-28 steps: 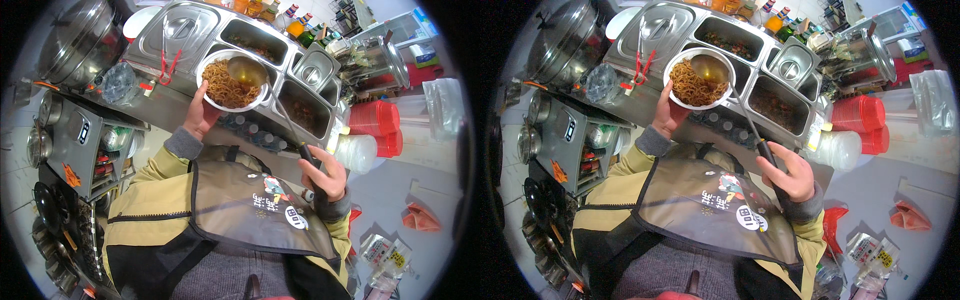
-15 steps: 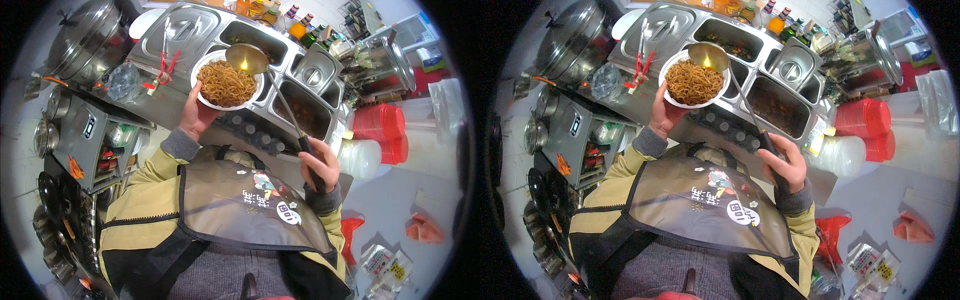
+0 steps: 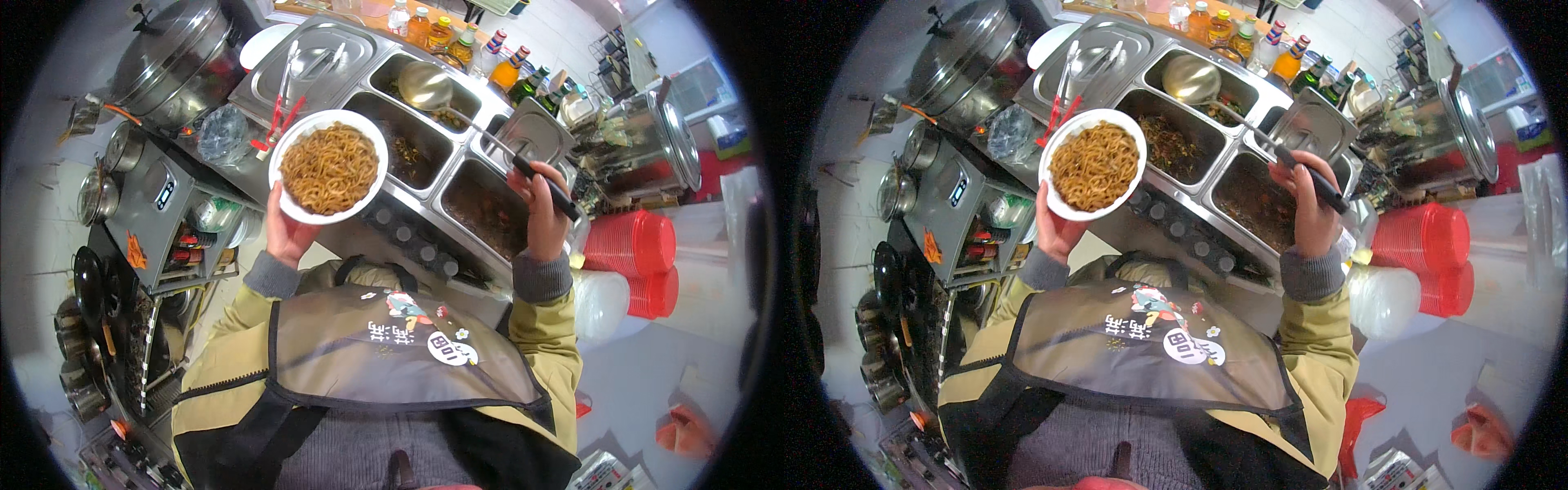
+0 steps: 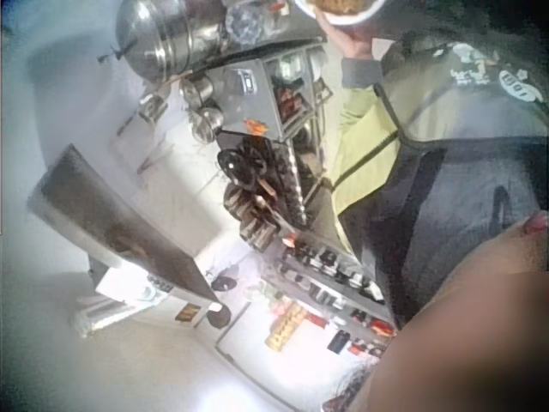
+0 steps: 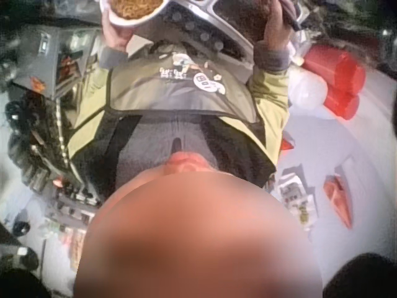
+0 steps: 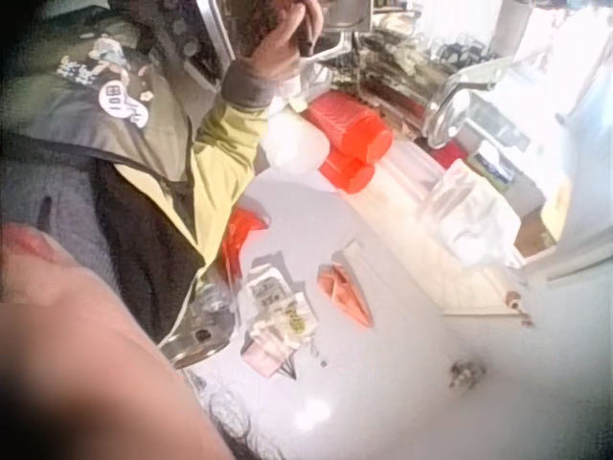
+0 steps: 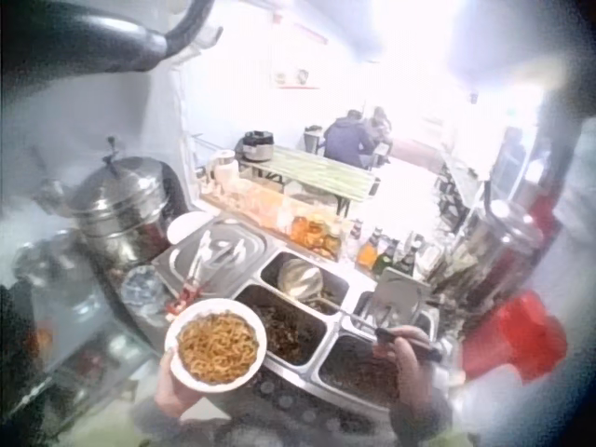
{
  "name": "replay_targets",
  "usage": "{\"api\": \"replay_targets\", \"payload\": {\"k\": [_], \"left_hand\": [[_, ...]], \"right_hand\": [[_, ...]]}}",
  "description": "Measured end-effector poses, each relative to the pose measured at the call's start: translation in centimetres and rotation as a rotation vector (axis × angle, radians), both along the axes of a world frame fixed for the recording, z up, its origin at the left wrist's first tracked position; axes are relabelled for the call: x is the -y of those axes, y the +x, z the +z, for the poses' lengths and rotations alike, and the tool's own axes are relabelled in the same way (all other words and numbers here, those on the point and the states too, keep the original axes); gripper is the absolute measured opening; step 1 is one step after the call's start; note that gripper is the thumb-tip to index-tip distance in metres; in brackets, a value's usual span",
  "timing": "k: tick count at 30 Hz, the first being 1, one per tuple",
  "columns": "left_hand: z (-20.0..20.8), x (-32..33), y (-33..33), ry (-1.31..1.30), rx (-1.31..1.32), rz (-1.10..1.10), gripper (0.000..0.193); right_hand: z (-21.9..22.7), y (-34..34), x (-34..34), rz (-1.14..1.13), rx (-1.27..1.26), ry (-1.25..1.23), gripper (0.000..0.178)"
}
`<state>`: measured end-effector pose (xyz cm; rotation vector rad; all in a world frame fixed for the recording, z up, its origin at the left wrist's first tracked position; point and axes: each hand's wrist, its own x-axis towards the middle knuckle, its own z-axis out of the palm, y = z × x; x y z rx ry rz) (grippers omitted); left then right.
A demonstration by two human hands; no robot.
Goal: The person scoops cooked noodles from a large pot into a bowl, then adds mixed vegetables from a stainless steel food warmer. The person seals the bowl with a plastic lid, places it in a plastic bag, and attaches a printed order slip to the bag.
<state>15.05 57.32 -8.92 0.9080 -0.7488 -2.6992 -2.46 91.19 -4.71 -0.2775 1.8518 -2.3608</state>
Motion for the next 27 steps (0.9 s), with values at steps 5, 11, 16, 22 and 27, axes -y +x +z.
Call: {"api": "replay_targets", "payload": {"k": [5, 11, 16, 22, 27], "left_hand": [[0.3, 0.3, 4.6, -0.051, -0.025, 0.186, 0.064], [1.3, 2.0, 6.0, -0.091, 0.025, 0.227, 0.063], [2.2, 6.5, 2.2, -0.082, -0.011, 0.200, 0.065], [3.2, 14.3, -4.0, -0.286, 0.021, 0.103, 0.071], [2.2, 20.2, -10.0, -0.304, 0.060, 0.019, 0.074]], "right_hand": [[-3.1, -4.8, 2.4, 0.113, -0.126, 0.241, 0.018], [-4.8, -7.7, 5.0, 0.267, -0.706, 0.722, 0.020], [-3.7, -7.9, 6.6, 0.480, -0.378, 0.874, 0.033], [0.4, -8.6, 8.5, 0.652, 0.688, 0.154, 0.063], [-0.9, -9.5, 11.7, 0.377, 0.555, 1.113, 0.040]]}}
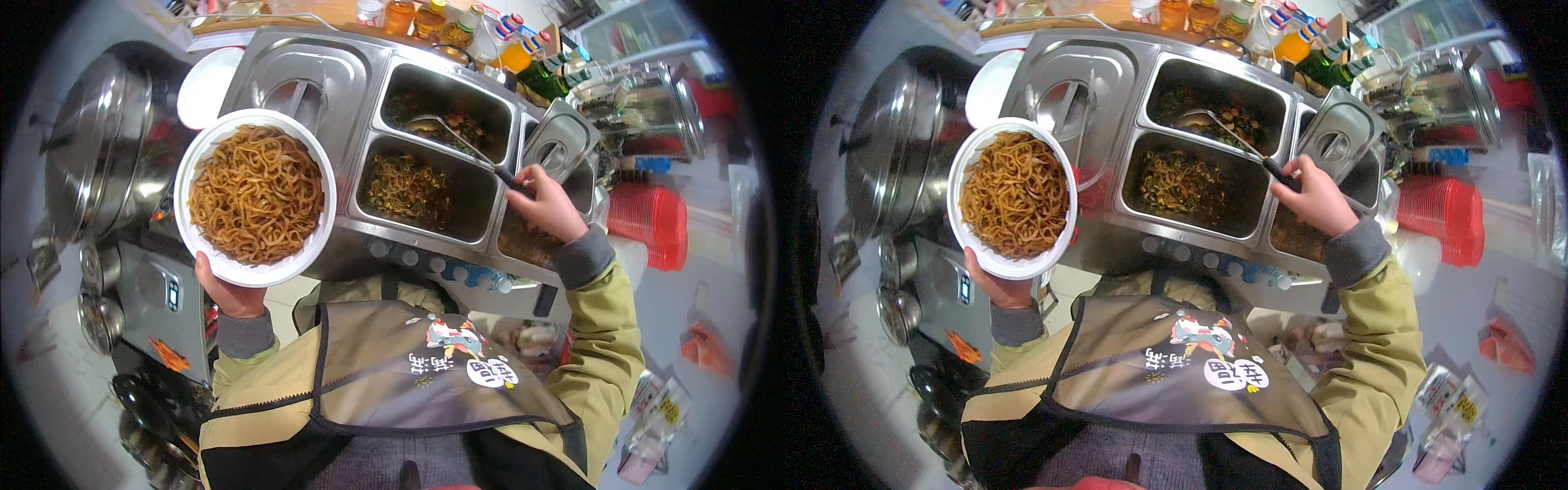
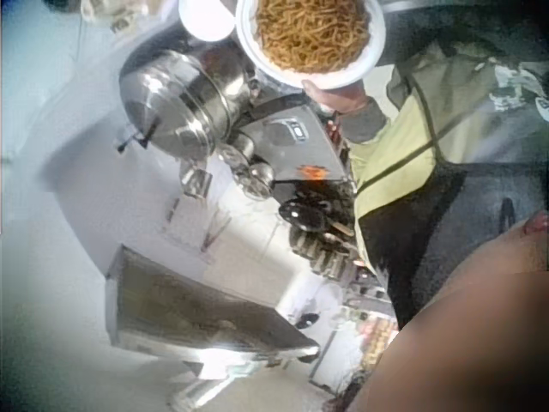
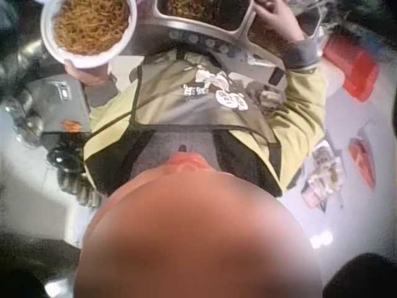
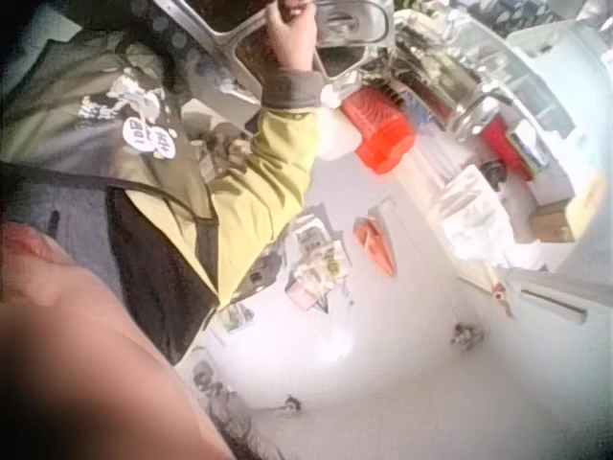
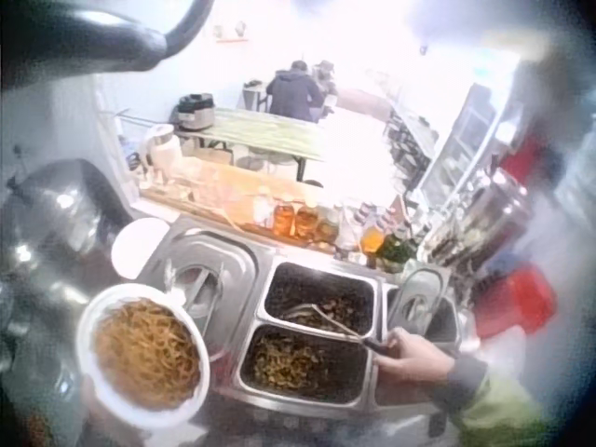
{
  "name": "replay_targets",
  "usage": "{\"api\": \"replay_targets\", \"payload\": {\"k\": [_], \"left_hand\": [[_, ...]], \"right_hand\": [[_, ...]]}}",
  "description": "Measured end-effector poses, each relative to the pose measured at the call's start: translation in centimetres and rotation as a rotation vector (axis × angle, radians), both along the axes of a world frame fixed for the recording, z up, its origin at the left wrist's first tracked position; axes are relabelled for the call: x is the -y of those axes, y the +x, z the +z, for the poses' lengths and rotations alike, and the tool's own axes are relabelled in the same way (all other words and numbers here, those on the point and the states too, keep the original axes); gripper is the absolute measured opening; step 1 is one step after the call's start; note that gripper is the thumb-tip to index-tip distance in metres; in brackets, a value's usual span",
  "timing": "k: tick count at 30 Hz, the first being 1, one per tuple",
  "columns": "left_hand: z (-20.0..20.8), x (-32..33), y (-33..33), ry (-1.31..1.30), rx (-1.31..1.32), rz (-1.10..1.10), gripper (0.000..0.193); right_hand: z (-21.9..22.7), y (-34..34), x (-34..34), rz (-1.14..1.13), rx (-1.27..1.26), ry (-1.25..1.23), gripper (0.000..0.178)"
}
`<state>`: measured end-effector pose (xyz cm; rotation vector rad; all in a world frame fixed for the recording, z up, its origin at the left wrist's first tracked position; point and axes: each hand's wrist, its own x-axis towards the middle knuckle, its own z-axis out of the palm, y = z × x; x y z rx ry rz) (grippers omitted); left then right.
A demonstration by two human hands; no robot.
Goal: The person scoops cooked noodles from a large pot into a bowl, then adds mixed vegetables from a stainless steel food warmer. The person seals the bowl with a plastic lid, places it in a plastic bag, and attaches a printed order slip to the bag.
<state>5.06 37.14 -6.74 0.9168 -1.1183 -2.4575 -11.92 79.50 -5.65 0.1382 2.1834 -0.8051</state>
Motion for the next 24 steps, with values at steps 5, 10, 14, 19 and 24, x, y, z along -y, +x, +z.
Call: {"api": "replay_targets", "payload": {"k": [5, 10, 14, 19, 24], "left_hand": [[-2.0, 2.7, -4.8, 0.005, 0.027, -0.060, 0.080], [-3.4, 2.8, -7.1, -0.004, 0.098, -0.025, 0.083], [-4.0, 2.2, -7.4, -0.065, 0.085, -0.028, 0.083], [-3.9, 1.6, -7.0, -0.055, 0.113, 0.009, 0.086], [-3.4, 0.3, -7.2, -0.151, 0.147, 0.069, 0.087]], "right_hand": [[0.0, 1.9, 1.5, 0.295, -0.618, 0.176, 0.041], [-0.4, 1.1, 1.7, 0.450, -0.763, 0.294, 0.056], [-3.5, -1.3, 1.3, 0.622, -0.809, 0.359, 0.060], [-3.3, -1.9, -0.8, 0.570, -0.647, 0.257, 0.055], [-0.4, -1.7, -2.3, 0.568, -0.671, 0.235, 0.053]]}}
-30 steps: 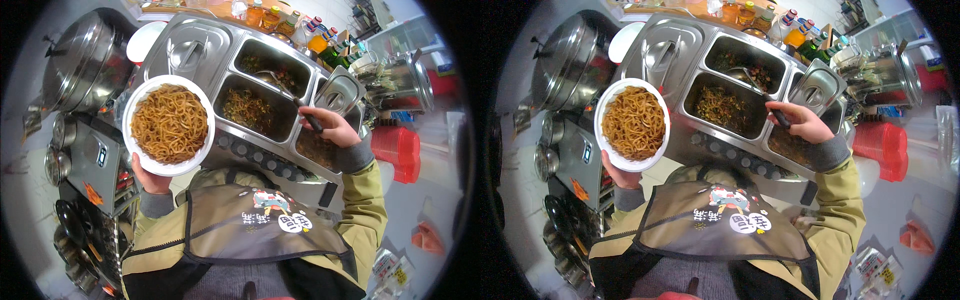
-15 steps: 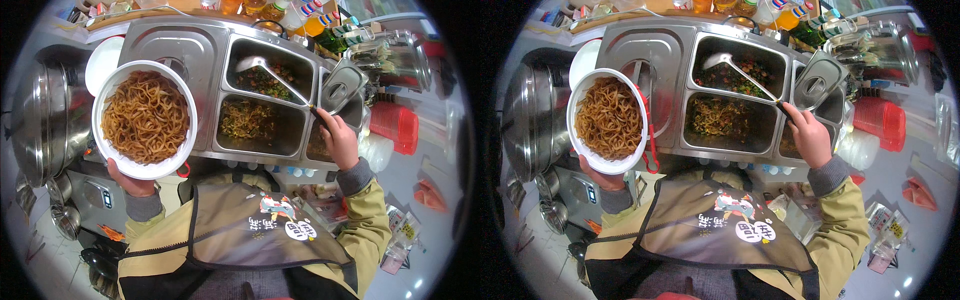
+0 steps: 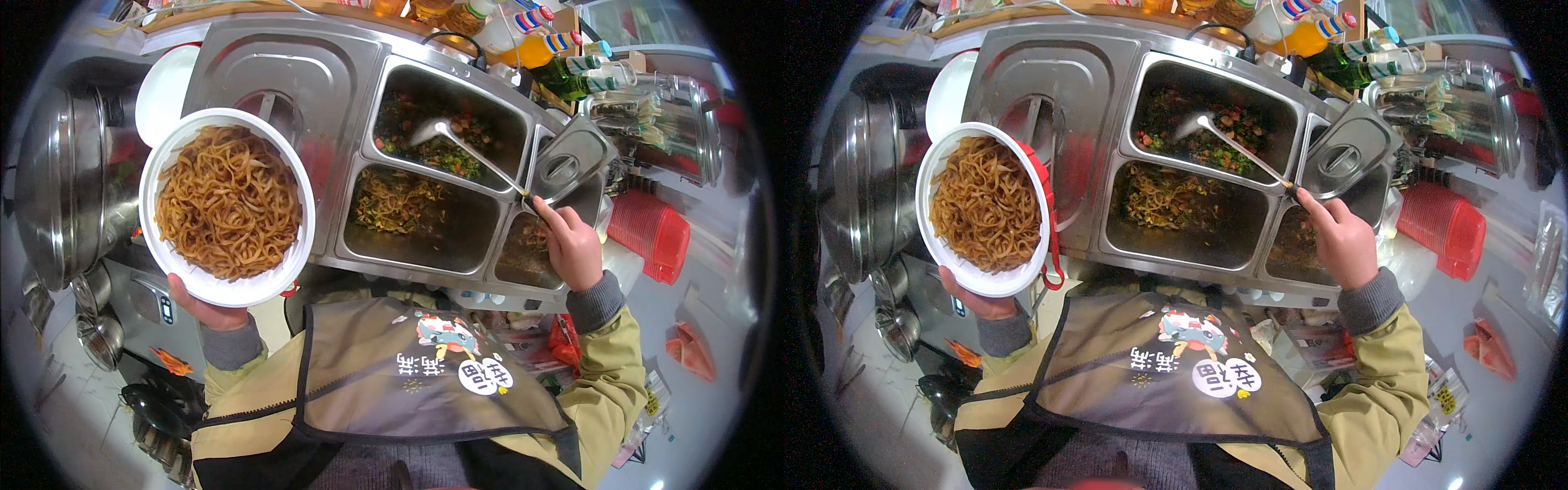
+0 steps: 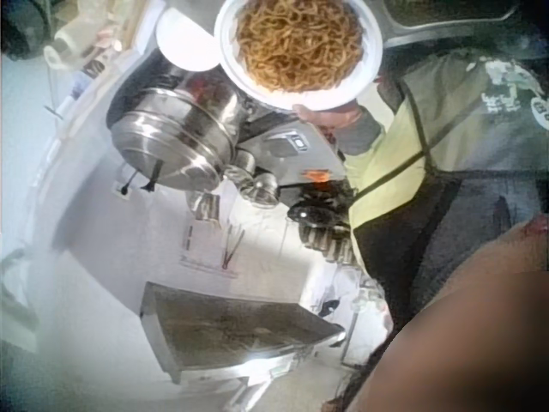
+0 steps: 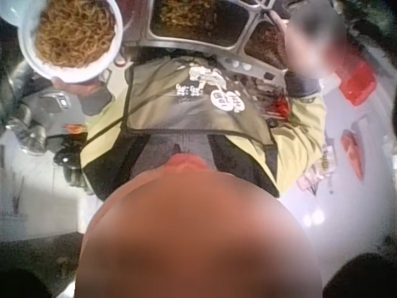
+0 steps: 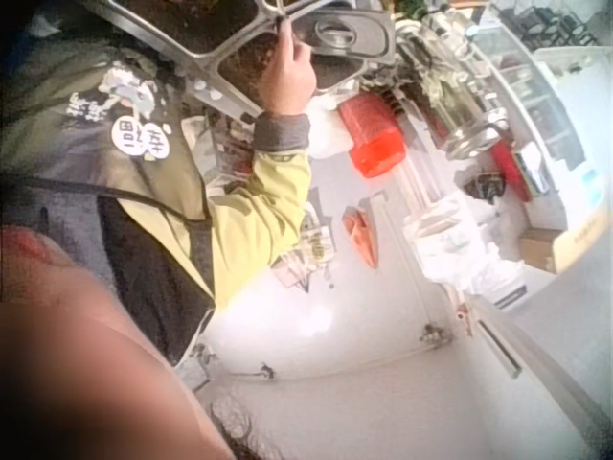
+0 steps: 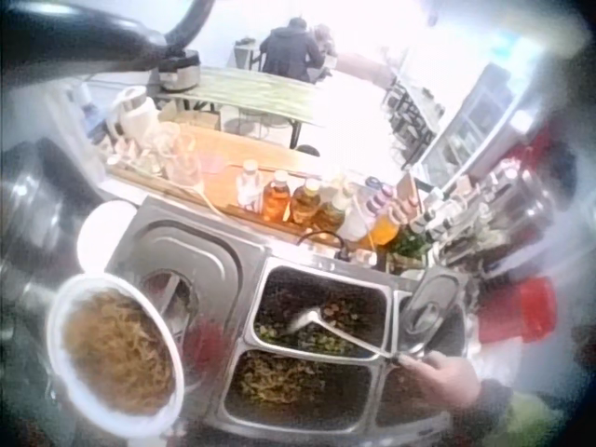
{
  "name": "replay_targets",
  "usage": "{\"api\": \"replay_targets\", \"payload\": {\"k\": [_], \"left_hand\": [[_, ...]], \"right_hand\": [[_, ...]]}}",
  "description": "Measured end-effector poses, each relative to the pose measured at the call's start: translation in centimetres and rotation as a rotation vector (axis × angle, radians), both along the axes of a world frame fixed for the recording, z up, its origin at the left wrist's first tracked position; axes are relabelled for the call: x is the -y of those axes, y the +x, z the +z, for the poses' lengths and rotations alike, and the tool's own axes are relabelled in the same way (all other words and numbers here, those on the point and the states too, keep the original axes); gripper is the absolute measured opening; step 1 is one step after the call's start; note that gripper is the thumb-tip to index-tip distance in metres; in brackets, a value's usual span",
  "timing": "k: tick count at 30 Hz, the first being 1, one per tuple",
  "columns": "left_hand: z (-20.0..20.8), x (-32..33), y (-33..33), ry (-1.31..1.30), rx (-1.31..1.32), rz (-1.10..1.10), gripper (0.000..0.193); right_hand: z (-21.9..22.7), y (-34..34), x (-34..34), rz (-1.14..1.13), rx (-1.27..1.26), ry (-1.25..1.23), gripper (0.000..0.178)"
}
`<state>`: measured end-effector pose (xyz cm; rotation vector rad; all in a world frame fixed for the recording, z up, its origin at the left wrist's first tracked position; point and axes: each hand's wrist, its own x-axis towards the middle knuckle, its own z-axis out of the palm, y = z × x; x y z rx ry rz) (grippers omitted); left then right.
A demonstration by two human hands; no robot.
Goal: The person scoops cooked noodles from a large pot into a bowl, then adds mixed vegetables from a stainless steel food warmer. The person seals the bowl with a plastic lid, places it in a plastic bag, and attaches a printed order slip to the bag.
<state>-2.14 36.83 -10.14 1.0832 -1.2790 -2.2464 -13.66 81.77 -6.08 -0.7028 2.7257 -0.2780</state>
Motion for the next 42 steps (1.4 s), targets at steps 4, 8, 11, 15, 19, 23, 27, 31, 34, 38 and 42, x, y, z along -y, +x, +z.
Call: {"api": "replay_targets", "payload": {"k": [4, 8, 11, 15, 19, 23, 27, 31, 34, 38, 42], "left_hand": [[0.4, -0.5, 0.0, 0.044, 0.045, -0.019, 0.088], [0.3, -0.3, 0.3, 0.088, -0.020, -0.069, 0.089], [0.3, -0.3, 0.5, 0.038, -0.025, -0.053, 0.089], [0.6, 0.0, 0.2, 0.045, 0.013, -0.102, 0.090], [0.0, 0.3, 0.0, 0.068, -0.005, -0.125, 0.091], [-0.8, 0.9, 0.7, 0.160, -0.091, -0.143, 0.090], [-1.2, 1.4, 0.7, 0.219, -0.131, -0.120, 0.091], [-1.2, 0.9, -0.5, 0.103, -0.040, -0.114, 0.091], [-1.2, 0.7, -1.2, 0.073, -0.015, -0.139, 0.090], [-1.8, 1.3, -1.5, 0.168, -0.071, -0.139, 0.085], [-2.3, 1.5, -1.4, 0.160, -0.083, -0.105, 0.083]], "right_hand": [[-2.5, -0.9, 1.7, 0.079, -0.126, 0.051, 0.063], [-4.4, -1.2, 2.7, 0.081, -0.020, 0.117, 0.059], [-2.1, -0.6, 1.7, -0.003, 0.102, -0.016, 0.052], [0.6, -0.5, 1.1, -0.087, 0.081, -0.077, 0.052], [-1.5, -1.0, 2.9, -0.018, -0.017, 0.037, 0.059], [-3.7, -0.7, 4.7, -0.026, 0.030, 0.190, 0.054], [-1.3, -0.7, 4.5, -0.163, 0.184, -0.162, 0.037], [1.2, -2.3, 5.4, -0.331, 0.592, -0.167, 0.030], [1.1, -4.3, 6.9, -0.764, 1.141, -0.211, 0.030], [0.6, -5.5, 8.5, -0.989, 1.389, -0.438, 0.029], [1.5, -6.4, 7.6, -1.023, 1.468, -0.453, 0.025]]}}
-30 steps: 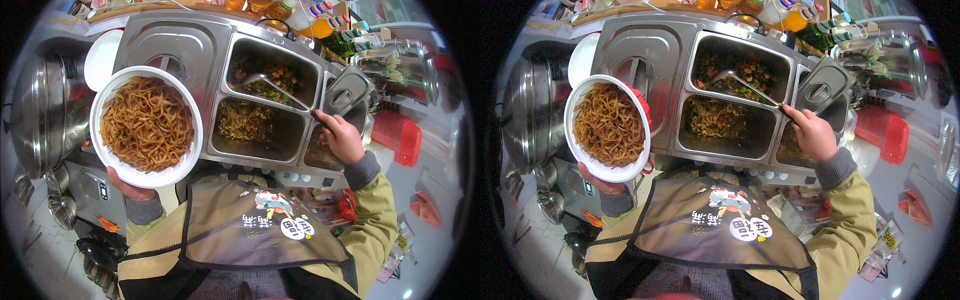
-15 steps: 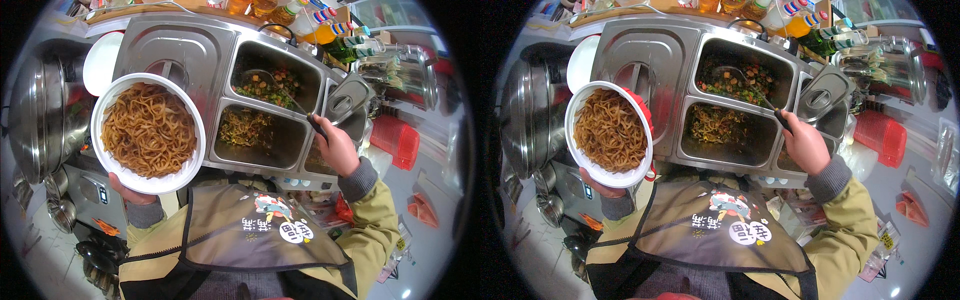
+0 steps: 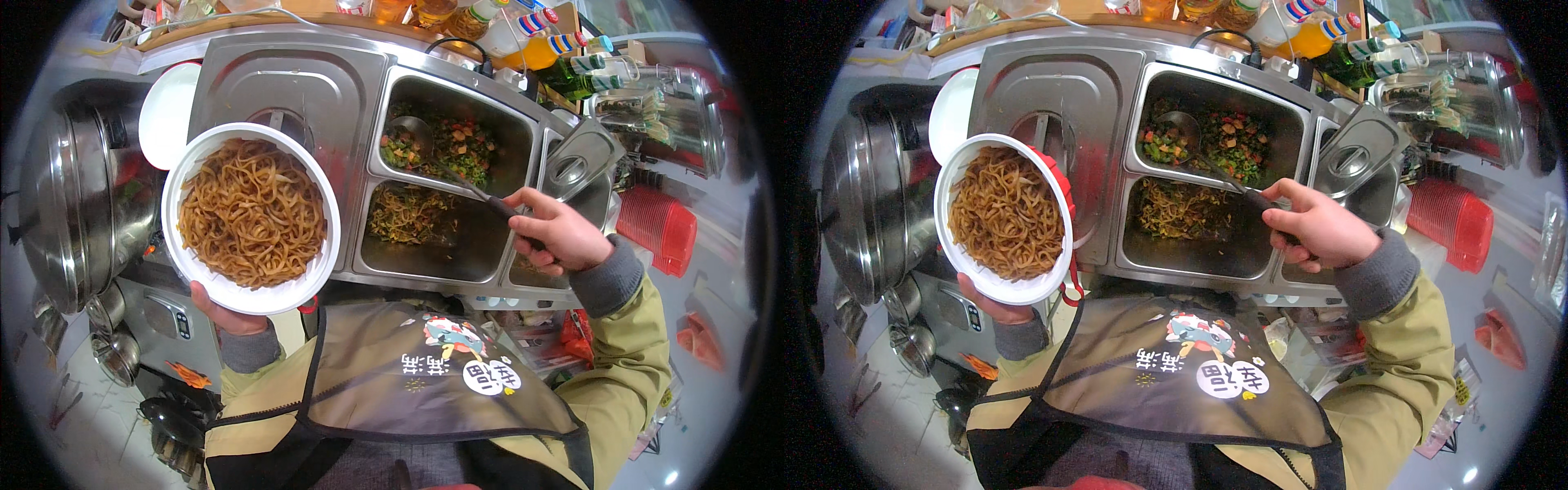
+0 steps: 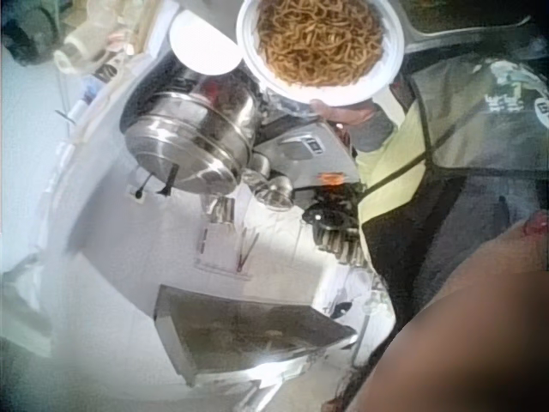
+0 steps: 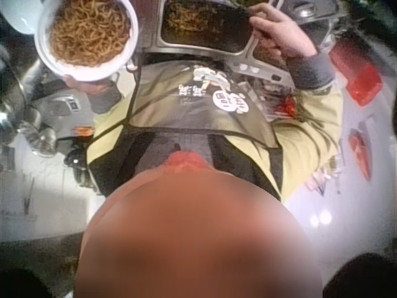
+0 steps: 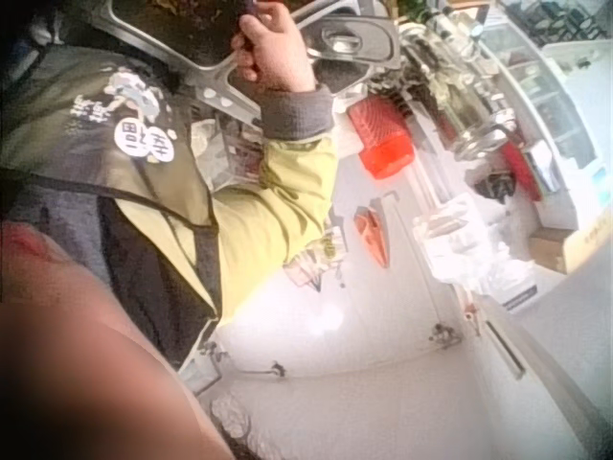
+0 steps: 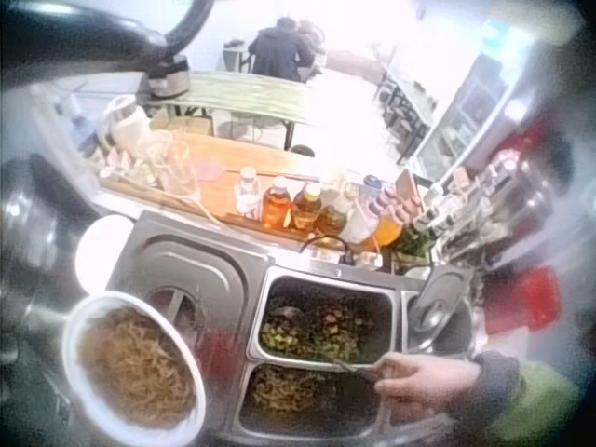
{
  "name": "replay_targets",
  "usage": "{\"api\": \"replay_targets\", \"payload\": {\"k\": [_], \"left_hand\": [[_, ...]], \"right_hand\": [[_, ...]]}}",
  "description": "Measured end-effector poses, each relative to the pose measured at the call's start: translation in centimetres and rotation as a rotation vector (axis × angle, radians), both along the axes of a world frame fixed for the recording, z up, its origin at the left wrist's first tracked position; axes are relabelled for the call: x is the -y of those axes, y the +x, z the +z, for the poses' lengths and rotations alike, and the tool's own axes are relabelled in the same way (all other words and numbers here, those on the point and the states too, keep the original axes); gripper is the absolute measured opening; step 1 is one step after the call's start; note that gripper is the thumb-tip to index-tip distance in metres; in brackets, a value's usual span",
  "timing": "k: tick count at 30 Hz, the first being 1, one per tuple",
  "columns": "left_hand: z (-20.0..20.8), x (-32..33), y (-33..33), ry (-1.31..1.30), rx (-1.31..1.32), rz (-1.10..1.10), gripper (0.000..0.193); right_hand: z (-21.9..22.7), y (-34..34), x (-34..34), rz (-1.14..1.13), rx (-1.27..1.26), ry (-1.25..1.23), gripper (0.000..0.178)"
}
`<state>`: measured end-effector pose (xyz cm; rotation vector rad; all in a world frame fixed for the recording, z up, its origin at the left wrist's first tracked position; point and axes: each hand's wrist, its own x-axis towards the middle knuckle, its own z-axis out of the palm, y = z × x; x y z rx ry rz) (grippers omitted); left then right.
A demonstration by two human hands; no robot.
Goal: The person scoops cooked noodles from a large pot into a bowl, then adds mixed vegetables from a stainless steel food warmer. The person seals the bowl with a plastic lid, places it in a plastic bag, and attaches a printed order slip to the bag.
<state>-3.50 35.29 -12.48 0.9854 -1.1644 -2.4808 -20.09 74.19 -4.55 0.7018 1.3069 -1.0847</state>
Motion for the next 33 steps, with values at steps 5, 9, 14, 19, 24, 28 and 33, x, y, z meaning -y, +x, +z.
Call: {"api": "replay_targets", "payload": {"k": [5, 9, 14, 19, 24, 28, 33], "left_hand": [[0.2, 0.0, 0.3, 0.016, 0.002, -0.034, 0.082], [0.8, 0.0, 0.6, 0.110, -0.047, -0.075, 0.080], [2.0, -0.8, 0.7, 0.118, -0.001, -0.093, 0.082], [4.1, -2.3, 0.5, 0.181, 0.016, -0.170, 0.075], [5.2, -5.2, -0.2, 0.316, -0.006, -0.201, 0.062], [5.3, -7.6, -0.9, 0.406, -0.019, -0.270, 0.060], [4.7, -9.5, -1.6, 0.473, 0.025, -0.347, 0.056]], "right_hand": [[-1.8, -0.8, -2.4, -0.276, 0.132, -0.147, 0.021], [-3.2, 0.8, -3.7, -0.476, 0.231, -0.208, 0.022], [-3.1, 3.0, -3.8, -0.283, -0.013, -0.156, 0.023], [-1.8, 4.9, -4.5, -0.349, -0.079, -0.170, 0.023], [0.4, 7.6, -5.5, -0.348, -0.193, -0.193, 0.025], [1.9, 9.2, -6.1, -0.425, -0.202, -0.183, 0.026], [6.1, 11.0, -7.1, -0.402, -0.319, -0.215, 0.029]]}}
